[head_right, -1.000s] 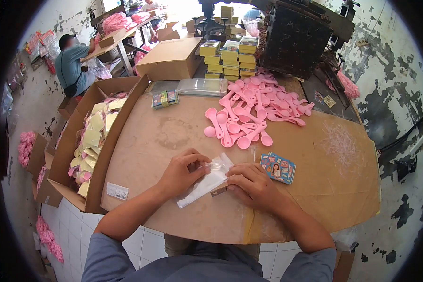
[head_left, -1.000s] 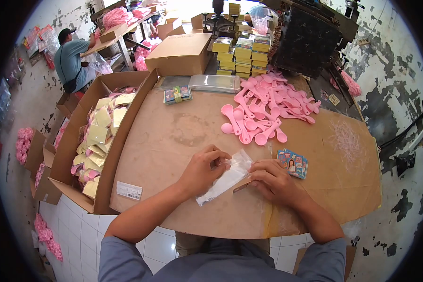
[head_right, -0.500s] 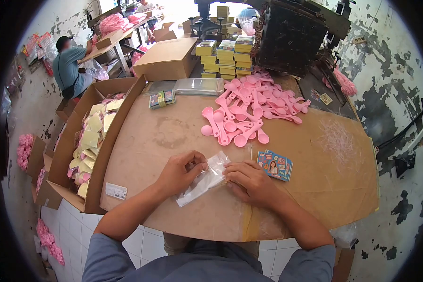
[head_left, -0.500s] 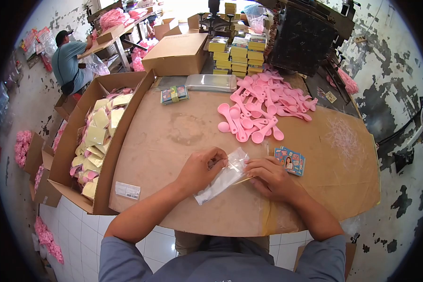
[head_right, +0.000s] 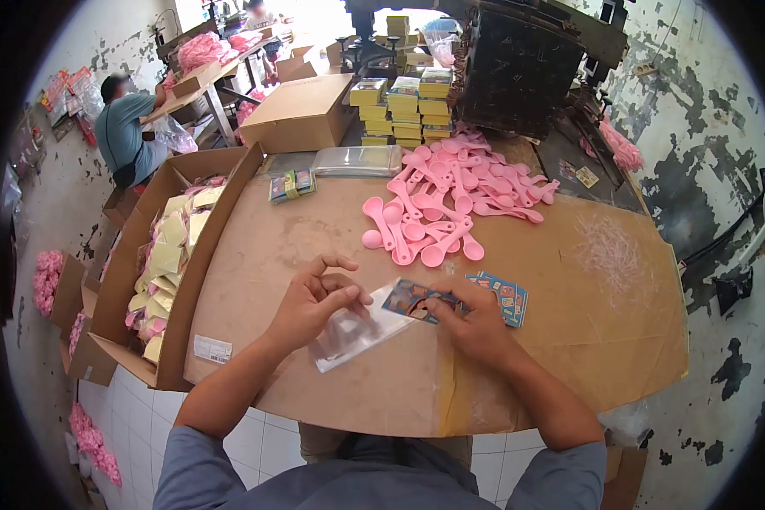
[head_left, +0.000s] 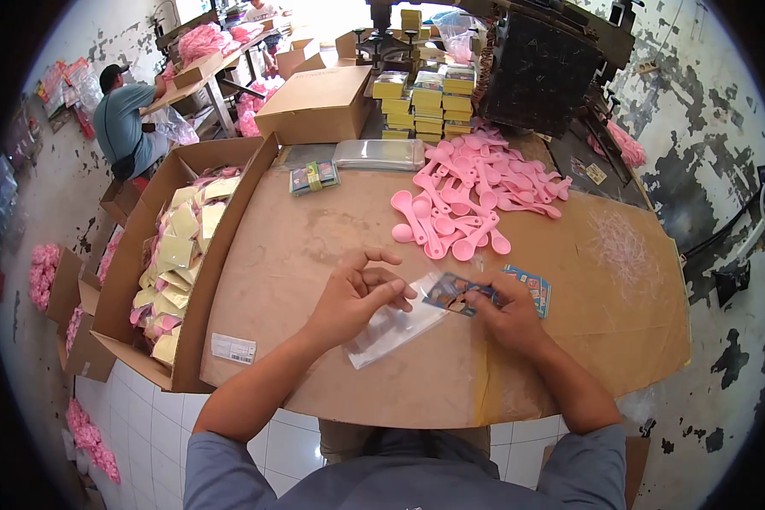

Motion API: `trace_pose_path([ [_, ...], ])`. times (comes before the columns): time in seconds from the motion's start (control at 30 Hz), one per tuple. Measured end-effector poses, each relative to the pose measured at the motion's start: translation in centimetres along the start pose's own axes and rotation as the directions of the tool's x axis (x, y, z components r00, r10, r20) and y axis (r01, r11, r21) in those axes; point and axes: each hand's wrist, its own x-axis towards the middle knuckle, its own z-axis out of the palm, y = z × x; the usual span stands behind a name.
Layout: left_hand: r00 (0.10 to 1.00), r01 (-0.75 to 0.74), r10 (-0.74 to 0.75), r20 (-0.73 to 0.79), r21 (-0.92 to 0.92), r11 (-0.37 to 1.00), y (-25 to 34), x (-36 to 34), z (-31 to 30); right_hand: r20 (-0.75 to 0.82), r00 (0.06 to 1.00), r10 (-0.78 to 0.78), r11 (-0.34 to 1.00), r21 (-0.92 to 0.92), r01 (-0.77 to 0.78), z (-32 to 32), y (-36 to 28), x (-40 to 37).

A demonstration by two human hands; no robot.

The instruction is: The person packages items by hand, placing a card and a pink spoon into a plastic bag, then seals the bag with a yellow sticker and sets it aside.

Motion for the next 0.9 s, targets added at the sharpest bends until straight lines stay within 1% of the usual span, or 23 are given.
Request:
trace_pose_path([
  [0.03,1.0,0.012,-0.012,-0.004,0.025,1.0,0.1,-0.1,0.3,-0.036,0.998,0.05,0.986,0.16,-0.044,0.1,-0.2,0.0],
  [0.1,0.999,0.038,-0.038,-0.011,0.074,0.997,-0.1,-0.2,0.8,-0.084,0.983,0.165,0.877,0.468,-0.107,0.5,-0.8,0.0],
  [0.2,1.0,0.006,-0.007,0.009,0.093,0.996,-0.7,-0.2,0.9,-0.21,0.977,0.042,0.907,0.418,0.051,0.2,-0.8,0.2],
  [0.3,0.998,0.061,-0.059,-0.019,0.128,0.99,-0.7,-0.2,1.4,-0.174,0.985,-0.002,0.942,0.33,0.061,0.2,0.1,-0.3],
  [0.33,0.999,0.049,-0.05,-0.002,0.139,0.989,-0.9,-0.3,1.5,-0.115,0.989,-0.092,0.977,0.182,0.112,-0.2,0.0,-0.3],
  [0.37,0.999,0.038,-0.04,0.015,0.149,0.988,-1.0,-0.4,1.6,-0.043,0.984,-0.171,0.984,0.033,0.173,-0.7,-0.6,-0.1],
  [0.4,0.999,0.027,-0.033,0.032,0.158,0.987,-1.2,-0.5,1.7,0.04,0.971,-0.236,0.965,-0.111,0.239,-1.0,-0.9,0.0],
  [0.5,0.988,-0.006,-0.052,0.145,0.375,0.927,-1.1,-0.9,2.0,0.078,0.965,-0.249,0.967,-0.029,0.252,0.1,-1.4,-0.2],
  [0.53,0.986,-0.026,-0.046,0.161,0.419,0.908,-0.7,-1.0,2.2,0.039,0.987,-0.159,0.987,0.031,0.158,0.6,-1.8,-0.4],
  [0.6,0.981,-0.067,-0.035,0.19,0.501,0.863,0.0,-1.2,2.8,-0.019,0.999,0.03,0.987,0.16,-0.027,1.2,-2.6,-0.8],
  [0.7,0.999,-0.004,-0.008,0.049,0.236,0.972,-1.5,-1.0,2.7,-0.159,0.975,0.158,0.893,0.444,-0.072,1.3,-1.8,-0.7],
  [0.77,0.998,-0.031,0.022,0.057,0.166,0.986,-1.7,-0.8,2.5,-0.108,0.994,0.013,0.974,0.228,0.012,1.0,-1.7,-0.8],
  [0.8,0.997,-0.044,0.037,0.06,0.131,0.99,-1.7,-0.8,2.4,-0.071,0.996,-0.054,0.991,0.117,0.062,0.9,-1.8,-0.8],
  [0.9,0.991,0.078,-0.103,0.088,0.252,0.965,-0.9,-1.2,2.3,0.173,0.965,-0.195,0.981,0.031,0.193,0.8,-4.0,-0.3],
])
